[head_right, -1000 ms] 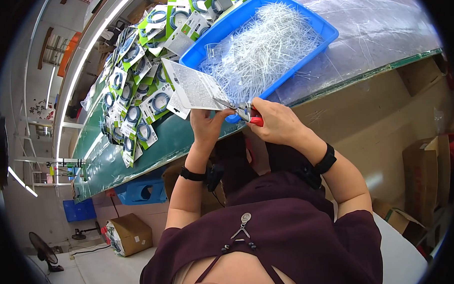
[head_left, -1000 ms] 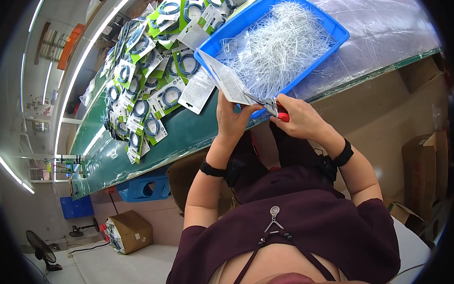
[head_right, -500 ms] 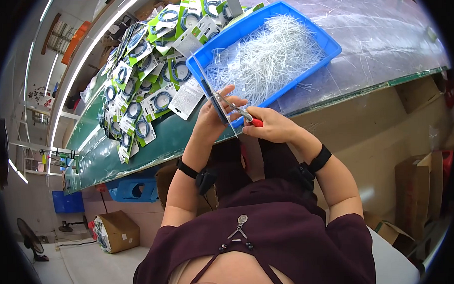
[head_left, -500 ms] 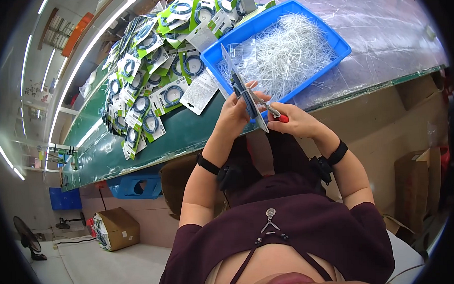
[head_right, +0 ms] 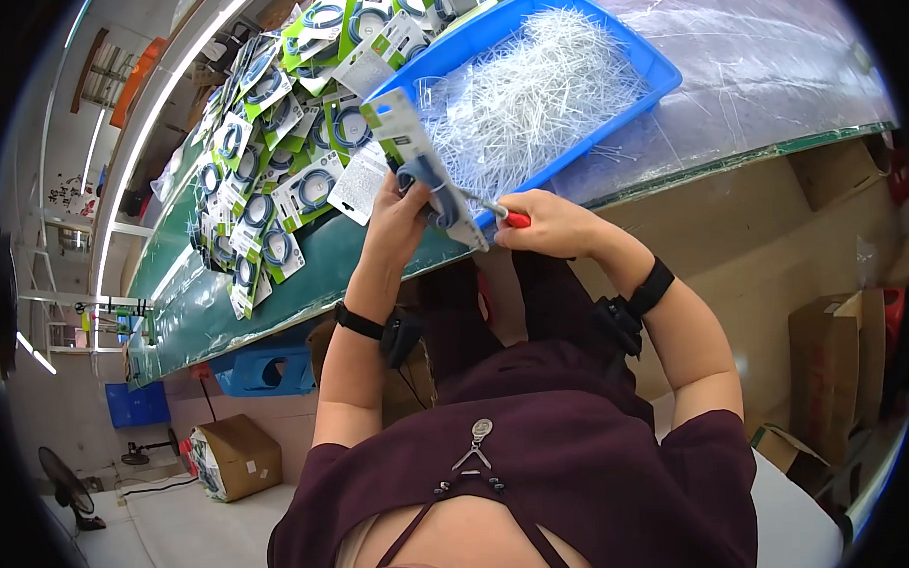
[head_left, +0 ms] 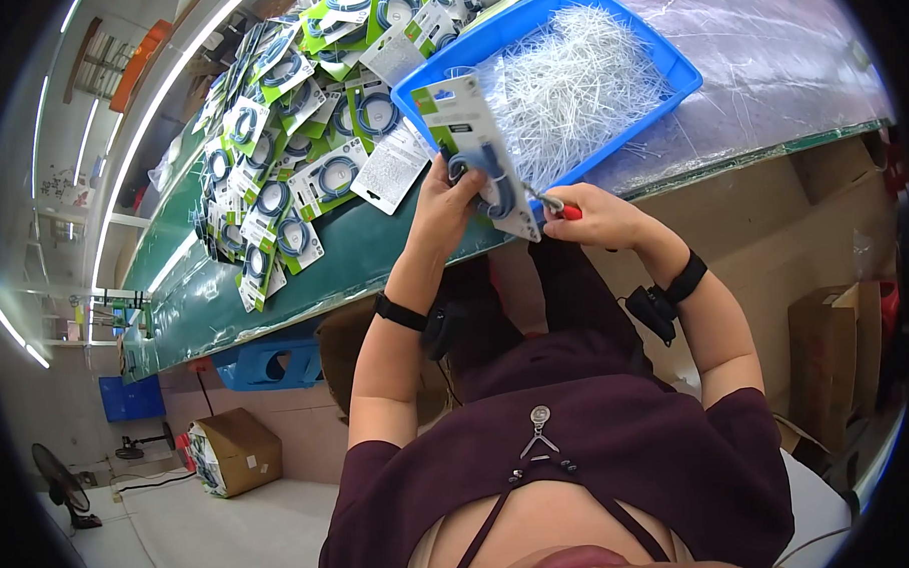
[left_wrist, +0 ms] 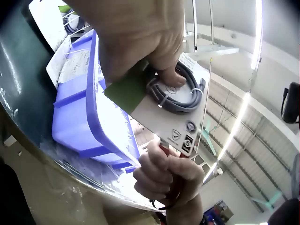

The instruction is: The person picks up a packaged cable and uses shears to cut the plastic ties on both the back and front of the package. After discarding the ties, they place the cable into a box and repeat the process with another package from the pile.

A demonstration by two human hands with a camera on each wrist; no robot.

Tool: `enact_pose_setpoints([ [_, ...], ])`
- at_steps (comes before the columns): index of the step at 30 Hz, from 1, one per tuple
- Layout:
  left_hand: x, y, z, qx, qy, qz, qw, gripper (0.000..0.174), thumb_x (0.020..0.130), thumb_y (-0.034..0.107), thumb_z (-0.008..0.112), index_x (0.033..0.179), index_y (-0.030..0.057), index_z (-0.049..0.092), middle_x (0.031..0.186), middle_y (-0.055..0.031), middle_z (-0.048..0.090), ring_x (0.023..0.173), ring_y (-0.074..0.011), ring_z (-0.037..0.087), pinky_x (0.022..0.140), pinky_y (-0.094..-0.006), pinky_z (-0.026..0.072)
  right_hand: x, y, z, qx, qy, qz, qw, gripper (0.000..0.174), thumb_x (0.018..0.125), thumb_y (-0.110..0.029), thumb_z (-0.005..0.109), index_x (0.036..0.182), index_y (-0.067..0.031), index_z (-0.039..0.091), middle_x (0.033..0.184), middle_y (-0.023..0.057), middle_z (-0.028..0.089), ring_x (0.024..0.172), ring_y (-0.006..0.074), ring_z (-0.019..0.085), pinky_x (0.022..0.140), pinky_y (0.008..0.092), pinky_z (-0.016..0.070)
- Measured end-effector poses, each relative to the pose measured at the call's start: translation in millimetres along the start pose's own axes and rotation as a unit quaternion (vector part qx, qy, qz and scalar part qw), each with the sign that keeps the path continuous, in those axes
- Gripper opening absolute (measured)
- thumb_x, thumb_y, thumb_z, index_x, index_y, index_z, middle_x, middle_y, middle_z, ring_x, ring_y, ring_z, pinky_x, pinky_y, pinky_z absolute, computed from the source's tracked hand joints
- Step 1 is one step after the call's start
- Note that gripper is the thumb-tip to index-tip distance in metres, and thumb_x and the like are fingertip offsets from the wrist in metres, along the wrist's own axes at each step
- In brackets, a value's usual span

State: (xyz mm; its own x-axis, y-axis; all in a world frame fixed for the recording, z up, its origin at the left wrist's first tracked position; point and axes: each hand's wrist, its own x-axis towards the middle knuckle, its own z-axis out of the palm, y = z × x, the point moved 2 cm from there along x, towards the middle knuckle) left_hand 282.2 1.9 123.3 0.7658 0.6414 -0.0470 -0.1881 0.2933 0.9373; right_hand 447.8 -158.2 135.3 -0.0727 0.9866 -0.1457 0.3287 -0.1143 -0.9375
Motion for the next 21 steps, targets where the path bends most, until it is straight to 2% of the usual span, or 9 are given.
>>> enact_pose_setpoints([
  [1,2,-2,0,-0.023,-0.008,0.010,1.000,0.028,0.092,0.013,0.063,0.116,0.0051,0.051,0.100,-0.0030,0.062,0.096,-0.0167,0.062,0.082,-0.0316,0.0524,0,0,0,-0.001,-0.002,0.001,1.000,0.027,0.083,-0.023,0.063,0.090,-0.0007,0.051,0.076,0.0115,0.057,0.073,0.0222,0.056,0.067,0.0378,0.0435],
  [3,9,-5,1,-0.069,-0.027,0.031,0.997,0.031,0.093,0.008,0.060,0.122,0.0073,0.048,0.108,-0.0028,0.062,0.100,-0.0144,0.060,0.085,-0.0301,0.0503,1,2,-3,0.069,0.043,0.065,0.995,0.029,0.083,-0.025,0.066,0.091,-0.0008,0.052,0.077,0.0094,0.057,0.072,0.0187,0.055,0.066,0.0371,0.0441],
  [5,13,-5,-5,-0.103,-0.022,0.023,0.994,0.030,0.094,0.008,0.058,0.122,0.0071,0.048,0.110,-0.0034,0.061,0.102,-0.0153,0.060,0.087,-0.0315,0.0503,2,5,-3,0.103,0.062,0.097,0.988,0.030,0.083,-0.025,0.067,0.091,-0.0009,0.052,0.077,0.0083,0.058,0.072,0.0169,0.055,0.066,0.0367,0.0444],
  [8,9,-4,-6,-0.173,-0.009,-0.002,0.985,0.029,0.095,0.007,0.055,0.123,0.0066,0.048,0.114,-0.0046,0.061,0.106,-0.0172,0.059,0.090,-0.0344,0.0505,-5,2,4,0.024,0.189,0.000,0.982,0.029,0.084,-0.027,0.068,0.088,-0.0047,0.051,0.076,0.0049,0.052,0.071,0.0190,0.051,0.067,0.0341,0.0430],
  [9,9,-3,-6,-0.185,-0.002,0.011,0.983,0.029,0.096,0.007,0.054,0.124,0.0070,0.047,0.116,-0.0049,0.060,0.107,-0.0180,0.059,0.091,-0.0356,0.0503,-8,1,8,0.022,0.184,0.003,0.983,0.029,0.084,-0.027,0.068,0.088,-0.0047,0.051,0.076,0.0049,0.052,0.071,0.0190,0.051,0.067,0.0341,0.0430],
  [12,5,7,3,-0.212,0.013,0.040,0.976,0.030,0.097,0.007,0.052,0.126,0.0078,0.046,0.118,-0.0055,0.059,0.110,-0.0194,0.059,0.094,-0.0380,0.0501,-22,-20,12,-0.193,0.336,-0.048,0.920,0.034,0.079,-0.025,0.073,0.095,-0.0040,0.052,0.082,0.0092,0.053,0.077,0.0272,0.053,0.070,0.0367,0.0442],
  [13,2,12,8,-0.217,0.016,0.056,0.974,0.031,0.097,0.007,0.052,0.127,0.0090,0.045,0.121,-0.0054,0.057,0.112,-0.0196,0.058,0.095,-0.0386,0.0495,-23,-23,14,-0.196,0.333,-0.047,0.921,0.034,0.079,-0.025,0.073,0.095,-0.0040,0.052,0.082,0.0092,0.053,0.077,0.0272,0.053,0.070,0.0367,0.0442],
  [16,-5,18,18,-0.226,0.022,0.090,0.970,0.033,0.098,0.008,0.051,0.130,0.0114,0.043,0.125,-0.0052,0.055,0.115,-0.0198,0.056,0.097,-0.0399,0.0482,-28,-34,18,-0.364,0.384,-0.075,0.845,0.040,0.073,-0.020,0.076,0.100,-0.0034,0.052,0.087,0.0119,0.054,0.083,0.0334,0.054,0.072,0.0394,0.0445],
  [21,-11,18,25,-0.220,0.031,0.153,0.963,0.039,0.098,0.008,0.051,0.134,0.0155,0.038,0.130,-0.0036,0.051,0.121,-0.0193,0.051,0.101,-0.0413,0.0451,-24,-37,20,-0.424,0.364,-0.062,0.827,0.043,0.068,-0.017,0.077,0.101,-0.0039,0.052,0.091,0.0111,0.055,0.087,0.0317,0.055,0.074,0.0404,0.0446],
])
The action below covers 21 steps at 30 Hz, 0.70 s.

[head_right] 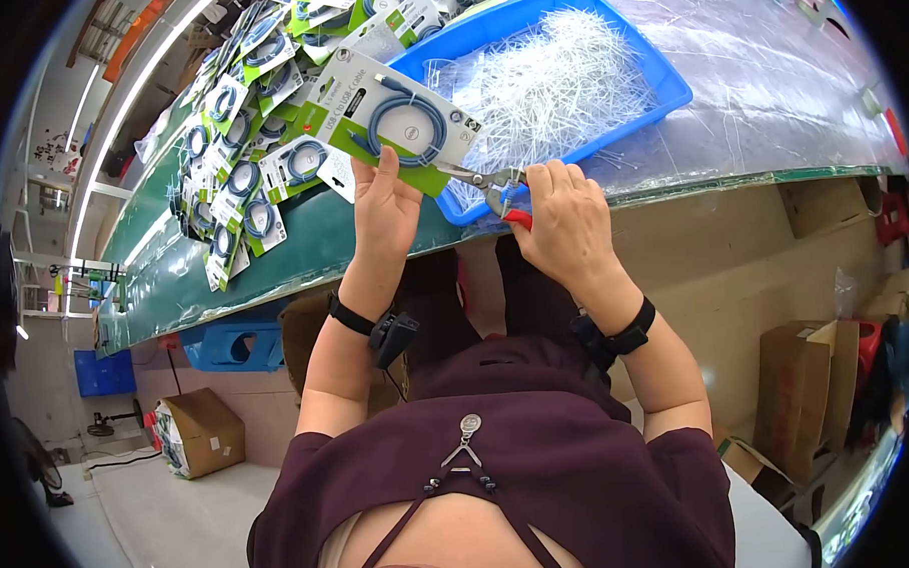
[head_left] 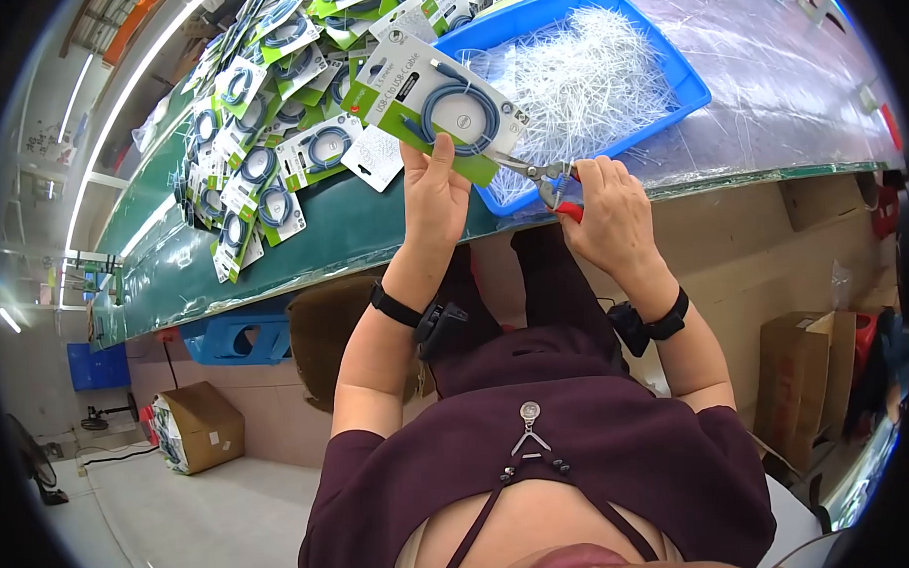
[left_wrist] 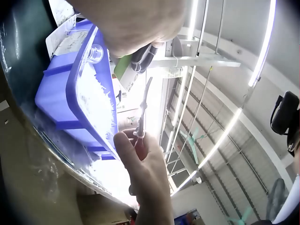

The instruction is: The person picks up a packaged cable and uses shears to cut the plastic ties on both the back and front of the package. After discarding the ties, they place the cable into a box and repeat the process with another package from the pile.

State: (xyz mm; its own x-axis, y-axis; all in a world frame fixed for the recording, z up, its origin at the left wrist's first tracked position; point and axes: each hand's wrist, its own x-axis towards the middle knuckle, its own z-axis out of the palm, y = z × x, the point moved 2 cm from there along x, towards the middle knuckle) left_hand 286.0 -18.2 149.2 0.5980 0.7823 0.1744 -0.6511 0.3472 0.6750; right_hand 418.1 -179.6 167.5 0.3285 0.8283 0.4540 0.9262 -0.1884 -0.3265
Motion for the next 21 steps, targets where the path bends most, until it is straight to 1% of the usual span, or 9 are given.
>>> enact_pose_setpoints([
  [3,-5,0,2,0.016,-0.013,0.025,0.999,0.042,0.098,0.007,0.051,0.136,0.0162,0.037,0.131,-0.0031,0.051,0.122,-0.0185,0.050,0.101,-0.0398,0.0436,1,-2,2,0.004,-0.004,0.000,1.000,0.043,0.068,-0.016,0.077,0.101,-0.0041,0.052,0.091,0.0112,0.056,0.088,0.0314,0.056,0.074,0.0398,0.0447],
  [6,-11,-1,7,0.073,-0.052,0.070,0.993,0.043,0.097,0.007,0.053,0.138,0.0135,0.037,0.131,-0.0021,0.050,0.121,-0.0151,0.049,0.099,-0.0330,0.0414,2,-4,4,0.012,-0.011,0.006,1.000,0.043,0.067,-0.015,0.076,0.101,-0.0040,0.052,0.091,0.0112,0.056,0.089,0.0313,0.056,0.075,0.0400,0.0450],
  [7,-12,-3,8,0.073,-0.054,0.071,0.993,0.043,0.097,0.007,0.053,0.138,0.0135,0.037,0.131,-0.0021,0.050,0.121,-0.0151,0.049,0.099,-0.0330,0.0414,2,-4,5,0.016,-0.015,0.009,1.000,0.043,0.067,-0.014,0.076,0.101,-0.0039,0.052,0.091,0.0112,0.056,0.089,0.0312,0.056,0.075,0.0400,0.0451],
  [10,-15,-10,7,0.160,-0.052,0.143,0.975,0.043,0.098,0.007,0.053,0.138,0.0095,0.039,0.129,-0.0008,0.051,0.113,-0.0107,0.050,0.092,-0.0269,0.0404,2,-4,10,0.030,-0.020,0.020,0.999,0.042,0.068,-0.014,0.075,0.101,-0.0038,0.052,0.091,0.0116,0.057,0.090,0.0314,0.057,0.076,0.0404,0.0454],
  [15,-23,-22,-3,0.140,-0.055,0.158,0.976,0.040,0.098,0.008,0.052,0.136,0.0067,0.041,0.124,0.0004,0.053,0.104,-0.0080,0.049,0.086,-0.0229,0.0401,0,-9,11,-0.003,-0.008,0.016,1.000,0.041,0.071,-0.016,0.075,0.101,-0.0031,0.051,0.092,0.0126,0.057,0.088,0.0319,0.058,0.075,0.0405,0.0467],
  [18,-31,-30,-10,0.285,-0.016,0.242,0.927,0.039,0.100,0.011,0.050,0.138,0.0071,0.040,0.121,0.0009,0.053,0.098,-0.0070,0.048,0.080,-0.0209,0.0400,-2,-11,20,-0.009,-0.022,0.027,0.999,0.038,0.073,-0.018,0.075,0.100,-0.0026,0.052,0.090,0.0134,0.058,0.084,0.0335,0.058,0.072,0.0402,0.0472],
  [19,-32,-29,-13,0.284,-0.018,0.244,0.927,0.039,0.100,0.011,0.050,0.138,0.0071,0.040,0.121,0.0009,0.053,0.098,-0.0070,0.048,0.080,-0.0209,0.0400,-2,-11,22,-0.011,-0.031,0.032,0.999,0.037,0.074,-0.019,0.075,0.099,-0.0023,0.053,0.089,0.0138,0.059,0.082,0.0344,0.058,0.070,0.0401,0.0475],
  [20,-33,-26,-13,0.232,-0.025,0.220,0.947,0.039,0.100,0.012,0.049,0.138,0.0074,0.039,0.122,0.0005,0.053,0.099,-0.0071,0.049,0.081,-0.0209,0.0406,-1,-12,20,-0.012,-0.030,0.032,0.999,0.037,0.074,-0.019,0.075,0.099,-0.0023,0.053,0.089,0.0138,0.059,0.082,0.0344,0.058,0.070,0.0401,0.0475],
  [21,-33,-23,-12,0.180,-0.032,0.195,0.964,0.039,0.101,0.013,0.048,0.138,0.0078,0.039,0.122,0.0002,0.052,0.099,-0.0072,0.050,0.081,-0.0209,0.0412,1,-11,19,0.027,-0.063,0.050,0.996,0.035,0.075,-0.019,0.075,0.097,-0.0021,0.053,0.087,0.0125,0.059,0.079,0.0321,0.059,0.069,0.0389,0.0477],
])
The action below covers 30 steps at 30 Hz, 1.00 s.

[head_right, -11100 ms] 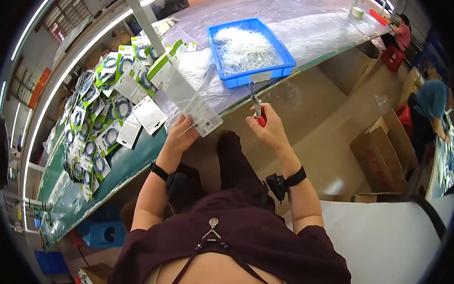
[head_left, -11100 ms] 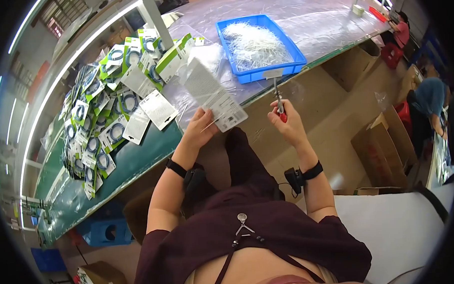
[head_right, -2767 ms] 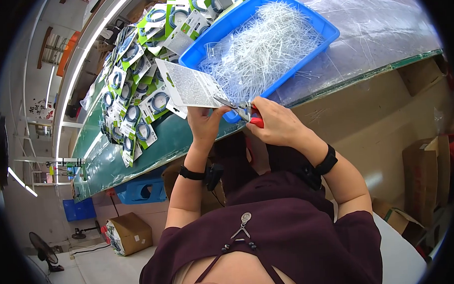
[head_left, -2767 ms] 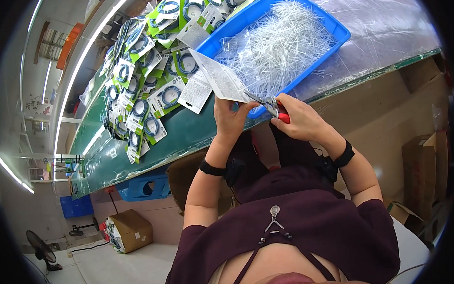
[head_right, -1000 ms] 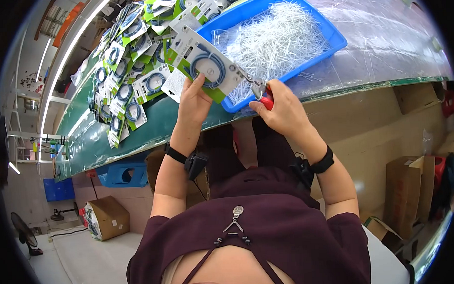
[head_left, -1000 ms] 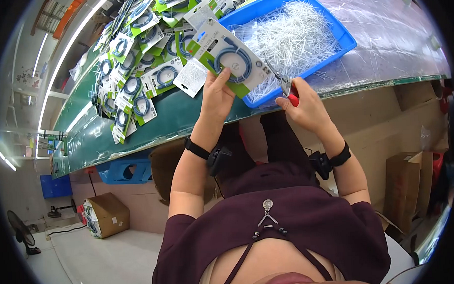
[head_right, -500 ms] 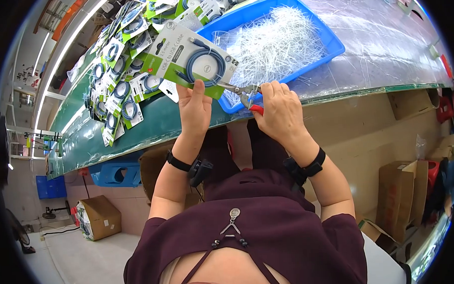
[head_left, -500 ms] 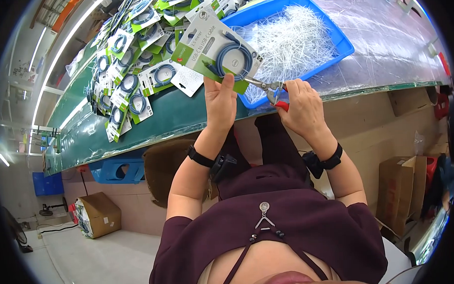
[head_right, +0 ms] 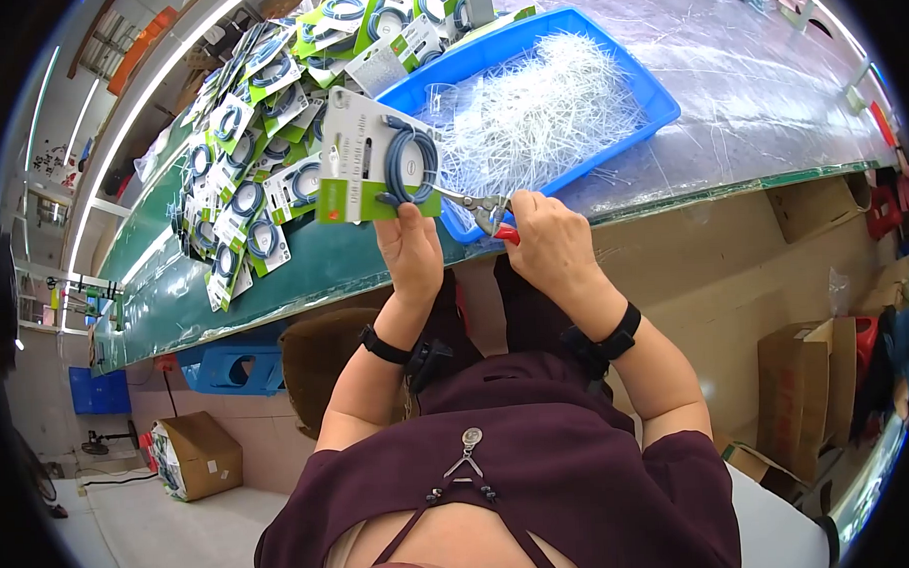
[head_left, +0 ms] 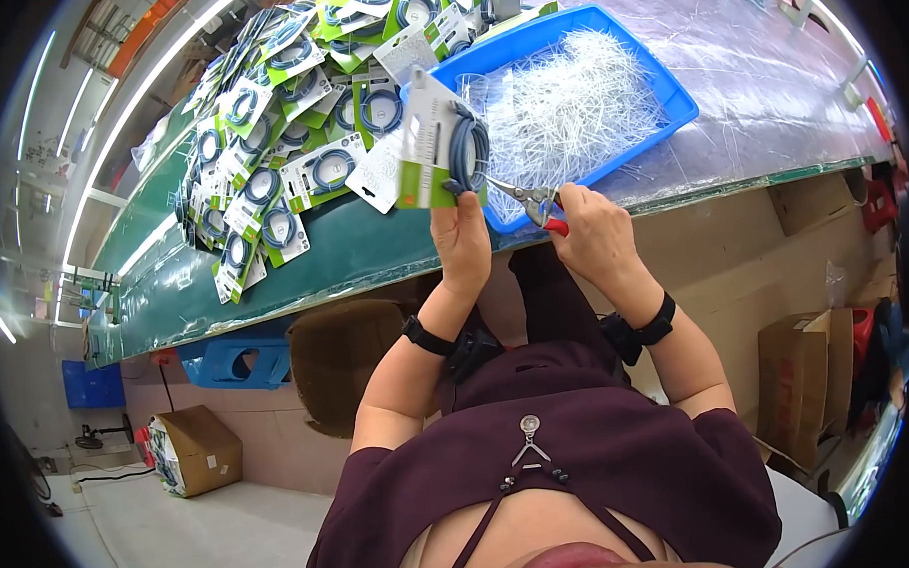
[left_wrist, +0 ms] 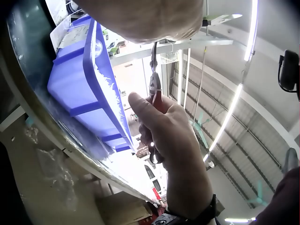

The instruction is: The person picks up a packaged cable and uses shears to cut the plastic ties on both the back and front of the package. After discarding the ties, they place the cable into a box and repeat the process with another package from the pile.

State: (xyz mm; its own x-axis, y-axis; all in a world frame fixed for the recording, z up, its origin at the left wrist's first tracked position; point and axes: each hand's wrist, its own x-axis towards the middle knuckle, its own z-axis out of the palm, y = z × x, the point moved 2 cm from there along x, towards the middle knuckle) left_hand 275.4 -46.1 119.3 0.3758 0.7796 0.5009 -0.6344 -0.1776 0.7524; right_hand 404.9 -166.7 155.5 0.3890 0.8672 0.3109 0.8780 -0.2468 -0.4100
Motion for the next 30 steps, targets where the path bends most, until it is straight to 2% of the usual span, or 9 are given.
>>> enact_pose_setpoints([
  [3,6,5,3,-0.083,0.026,-0.031,0.996,0.039,0.101,0.014,0.047,0.139,0.0084,0.038,0.124,-0.0011,0.052,0.103,-0.0085,0.051,0.083,-0.0225,0.0425,3,-1,1,0.078,-0.073,0.032,0.994,0.031,0.077,-0.018,0.075,0.095,-0.0016,0.055,0.083,0.0100,0.060,0.075,0.0274,0.060,0.067,0.0365,0.0481],
  [6,12,10,11,-0.140,0.079,-0.041,0.986,0.039,0.102,0.016,0.046,0.139,0.0089,0.037,0.127,-0.0030,0.051,0.108,-0.0106,0.052,0.088,-0.0255,0.0442,10,-9,5,0.394,-0.010,0.067,0.916,0.025,0.081,-0.016,0.074,0.093,-0.0027,0.057,0.080,0.0038,0.059,0.074,0.0145,0.059,0.066,0.0301,0.0471],
  [10,5,8,23,-0.164,0.028,-0.036,0.985,0.038,0.102,0.015,0.044,0.139,0.0093,0.037,0.132,-0.0052,0.050,0.118,-0.0149,0.050,0.097,-0.0310,0.0428,28,-23,21,0.469,0.024,0.100,0.877,0.020,0.084,-0.012,0.072,0.095,-0.0048,0.057,0.082,-0.0011,0.057,0.077,0.0059,0.054,0.066,0.0243,0.0450],
  [11,3,8,25,-0.155,0.010,-0.022,0.988,0.038,0.102,0.015,0.044,0.139,0.0092,0.037,0.133,-0.0054,0.049,0.119,-0.0157,0.049,0.099,-0.0319,0.0420,30,-25,26,0.468,0.025,0.100,0.878,0.020,0.084,-0.012,0.072,0.095,-0.0048,0.057,0.082,-0.0011,0.057,0.077,0.0059,0.054,0.066,0.0243,0.0450],
  [14,0,9,26,-0.133,-0.020,0.012,0.991,0.039,0.102,0.014,0.043,0.140,0.0090,0.036,0.135,-0.0057,0.048,0.122,-0.0172,0.048,0.102,-0.0338,0.0404,35,-29,38,0.617,0.058,0.098,0.779,0.019,0.085,-0.009,0.070,0.098,-0.0068,0.057,0.084,-0.0016,0.058,0.075,0.0055,0.054,0.065,0.0219,0.0440],
  [19,-2,5,20,-0.155,0.016,-0.014,0.988,0.039,0.102,0.013,0.042,0.141,0.0077,0.035,0.135,-0.0062,0.047,0.122,-0.0178,0.048,0.103,-0.0343,0.0393,35,-33,36,0.649,0.041,0.146,0.746,0.021,0.084,-0.008,0.070,0.099,-0.0078,0.056,0.086,-0.0017,0.058,0.075,0.0067,0.054,0.064,0.0219,0.0439],
  [22,-2,4,18,-0.148,0.019,-0.005,0.989,0.039,0.103,0.013,0.042,0.140,0.0073,0.035,0.136,-0.0062,0.047,0.122,-0.0179,0.048,0.103,-0.0346,0.0387,38,-28,47,0.705,0.016,0.164,0.690,0.020,0.084,-0.006,0.068,0.098,-0.0083,0.055,0.087,-0.0010,0.058,0.075,0.0082,0.054,0.063,0.0220,0.0434],
  [27,11,12,15,-0.210,0.070,-0.060,0.973,0.038,0.103,0.016,0.042,0.140,0.0083,0.036,0.133,-0.0070,0.049,0.119,-0.0184,0.050,0.102,-0.0351,0.0405,45,-29,49,0.714,0.004,0.146,0.685,0.017,0.085,-0.005,0.066,0.095,-0.0088,0.054,0.087,-0.0005,0.057,0.074,0.0096,0.055,0.063,0.0225,0.0432],
  [30,19,23,-2,-0.255,0.118,-0.089,0.956,0.037,0.103,0.018,0.043,0.138,0.0105,0.038,0.131,-0.0067,0.051,0.117,-0.0183,0.052,0.100,-0.0351,0.0424,49,-30,52,0.686,-0.024,0.134,0.715,0.015,0.085,-0.003,0.064,0.094,-0.0087,0.054,0.086,-0.0002,0.057,0.073,0.0102,0.055,0.065,0.0230,0.0436],
])
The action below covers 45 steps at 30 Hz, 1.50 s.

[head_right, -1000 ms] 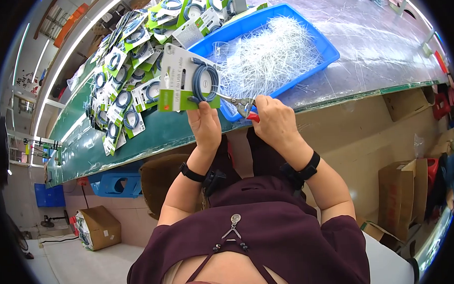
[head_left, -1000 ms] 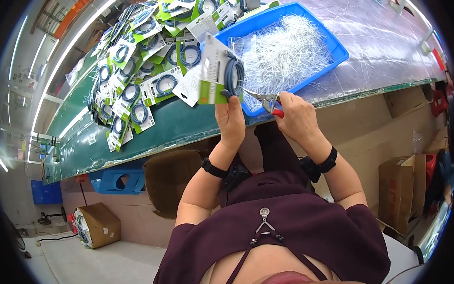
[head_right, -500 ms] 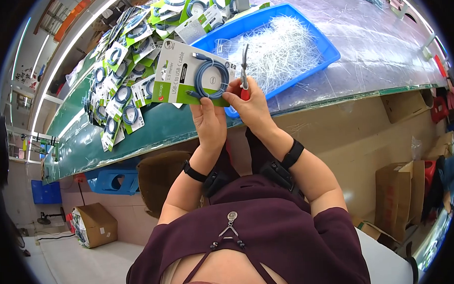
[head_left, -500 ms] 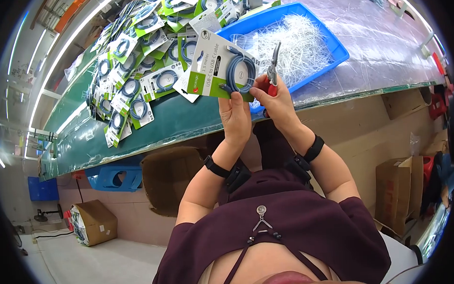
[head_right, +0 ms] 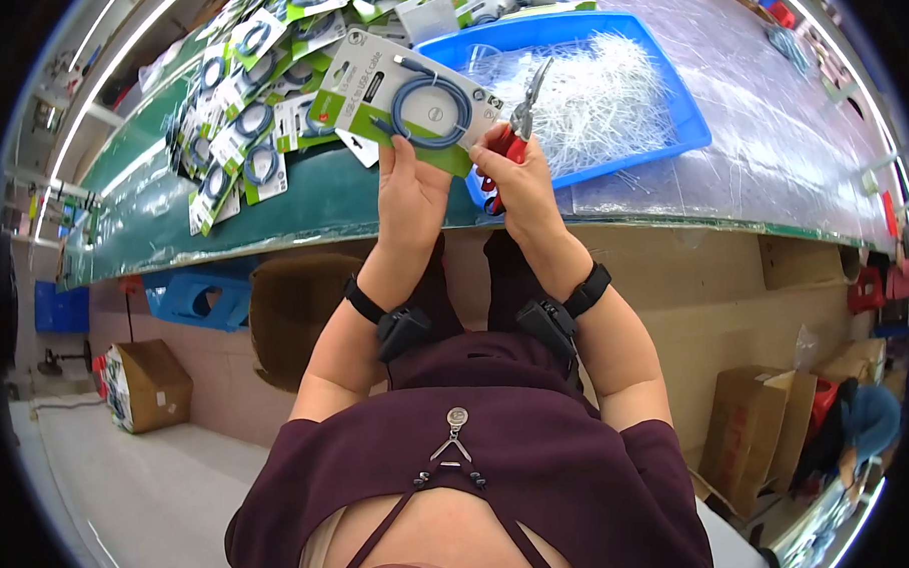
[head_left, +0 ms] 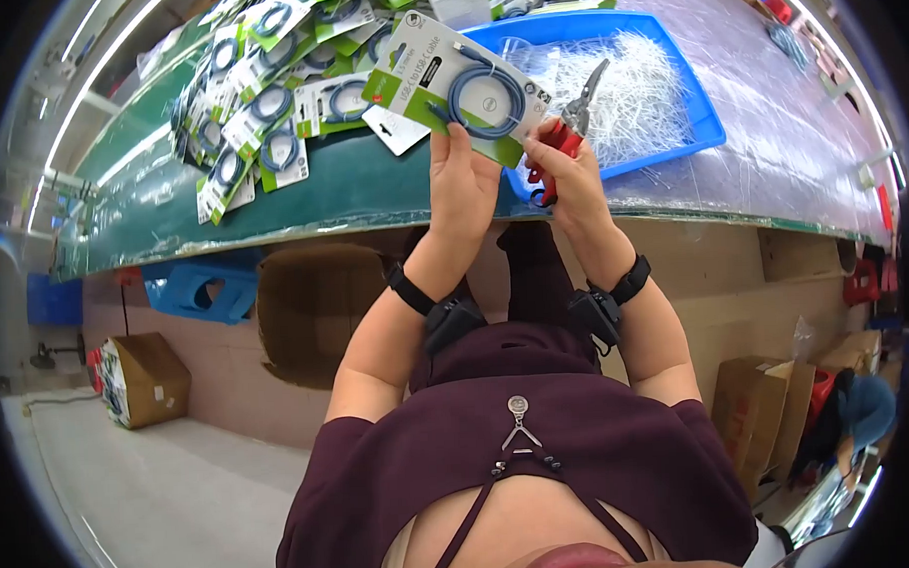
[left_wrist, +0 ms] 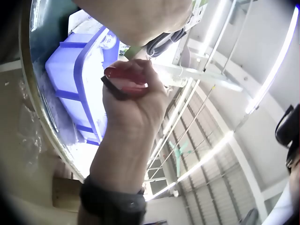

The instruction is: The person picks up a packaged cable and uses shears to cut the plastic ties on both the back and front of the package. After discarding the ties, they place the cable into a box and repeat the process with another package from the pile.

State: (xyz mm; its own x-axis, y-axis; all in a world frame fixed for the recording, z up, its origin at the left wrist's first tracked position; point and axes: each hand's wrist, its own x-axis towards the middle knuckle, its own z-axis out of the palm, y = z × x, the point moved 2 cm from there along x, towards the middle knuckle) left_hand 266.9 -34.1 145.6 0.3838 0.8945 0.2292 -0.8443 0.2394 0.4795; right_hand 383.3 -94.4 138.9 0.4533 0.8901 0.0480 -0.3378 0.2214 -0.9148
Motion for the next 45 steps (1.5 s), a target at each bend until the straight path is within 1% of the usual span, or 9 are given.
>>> enact_pose_setpoints([
  [12,-90,171,-152,0.136,0.146,0.099,0.975,0.040,0.101,0.017,0.045,0.140,0.0138,0.039,0.136,-0.0055,0.049,0.123,-0.0222,0.049,0.104,-0.0434,0.0416,19,-27,-43,-0.165,-0.009,-0.016,0.986,0.020,0.086,-0.007,0.063,0.104,-0.0037,0.057,0.091,-0.0002,0.058,0.078,0.0081,0.053,0.071,0.0219,0.0422],
  [18,-206,210,-274,0.300,0.301,0.020,0.905,0.042,0.101,0.010,0.044,0.142,0.0060,0.035,0.137,-0.0089,0.048,0.125,-0.0233,0.048,0.104,-0.0375,0.0394,31,-51,-51,-0.439,0.019,-0.091,0.894,0.022,0.086,-0.009,0.063,0.106,-0.0008,0.058,0.090,0.0002,0.056,0.079,0.0077,0.053,0.071,0.0220,0.0420],
  [21,-209,210,-284,0.722,0.335,0.077,0.600,0.039,0.099,0.007,0.046,0.137,0.0002,0.040,0.132,-0.0119,0.051,0.117,-0.0203,0.053,0.099,-0.0324,0.0428,20,-63,-44,-0.505,0.073,-0.130,0.850,0.024,0.088,-0.011,0.062,0.110,-0.0006,0.056,0.092,0.0018,0.056,0.084,0.0095,0.054,0.075,0.0236,0.0435],
  [26,-74,170,-148,0.701,0.071,0.099,0.702,0.023,0.096,0.010,0.053,0.114,-0.0024,0.059,0.101,-0.0130,0.065,0.085,-0.0199,0.066,0.076,-0.0287,0.0526,-10,-64,-28,-0.289,0.019,-0.122,0.949,0.027,0.090,-0.012,0.062,0.114,-0.0014,0.054,0.095,0.0026,0.056,0.088,0.0118,0.054,0.078,0.0254,0.0446],
  [28,-22,117,-127,0.560,0.020,-0.001,0.828,0.022,0.097,0.012,0.053,0.109,-0.0033,0.063,0.095,-0.0113,0.066,0.080,-0.0165,0.066,0.069,-0.0264,0.0535,-20,-61,-25,-0.267,0.010,-0.094,0.959,0.029,0.090,-0.012,0.063,0.116,-0.0020,0.054,0.097,0.0029,0.056,0.089,0.0125,0.054,0.079,0.0261,0.0450],
  [35,97,-41,-142,0.673,-0.021,-0.125,0.729,0.027,0.087,0.018,0.064,0.103,-0.0050,0.060,0.082,-0.0114,0.065,0.066,-0.0155,0.064,0.050,-0.0284,0.0496,-47,-49,-28,-0.306,-0.082,-0.003,0.948,0.032,0.090,-0.014,0.065,0.118,-0.0025,0.053,0.095,0.0017,0.055,0.085,0.0087,0.052,0.076,0.0230,0.0426],
  [37,102,-40,-138,0.728,-0.015,-0.102,0.678,0.027,0.086,0.018,0.065,0.100,-0.0046,0.060,0.080,-0.0107,0.065,0.065,-0.0151,0.064,0.049,-0.0285,0.0492,-51,-45,-24,-0.303,-0.108,0.009,0.947,0.033,0.090,-0.014,0.065,0.118,-0.0026,0.053,0.094,0.0014,0.055,0.084,0.0078,0.051,0.075,0.0223,0.0419],
  [40,96,-20,-143,0.572,0.053,-0.201,0.793,0.023,0.081,0.019,0.066,0.091,-0.0017,0.061,0.074,-0.0129,0.064,0.066,-0.0185,0.063,0.060,-0.0340,0.0516,-51,-42,-16,-0.295,-0.151,0.023,0.943,0.033,0.089,-0.015,0.066,0.118,-0.0029,0.054,0.092,0.0002,0.054,0.081,0.0062,0.048,0.072,0.0209,0.0400],
  [45,70,66,-172,0.640,-0.009,0.020,0.768,0.015,0.090,0.017,0.059,0.084,0.0033,0.060,0.073,-0.0019,0.057,0.055,-0.0099,0.048,0.046,-0.0251,0.0401,-50,-39,-13,-0.324,-0.169,0.008,0.931,0.033,0.088,-0.015,0.068,0.116,-0.0029,0.054,0.092,-0.0009,0.053,0.080,0.0058,0.047,0.071,0.0211,0.0399],
])
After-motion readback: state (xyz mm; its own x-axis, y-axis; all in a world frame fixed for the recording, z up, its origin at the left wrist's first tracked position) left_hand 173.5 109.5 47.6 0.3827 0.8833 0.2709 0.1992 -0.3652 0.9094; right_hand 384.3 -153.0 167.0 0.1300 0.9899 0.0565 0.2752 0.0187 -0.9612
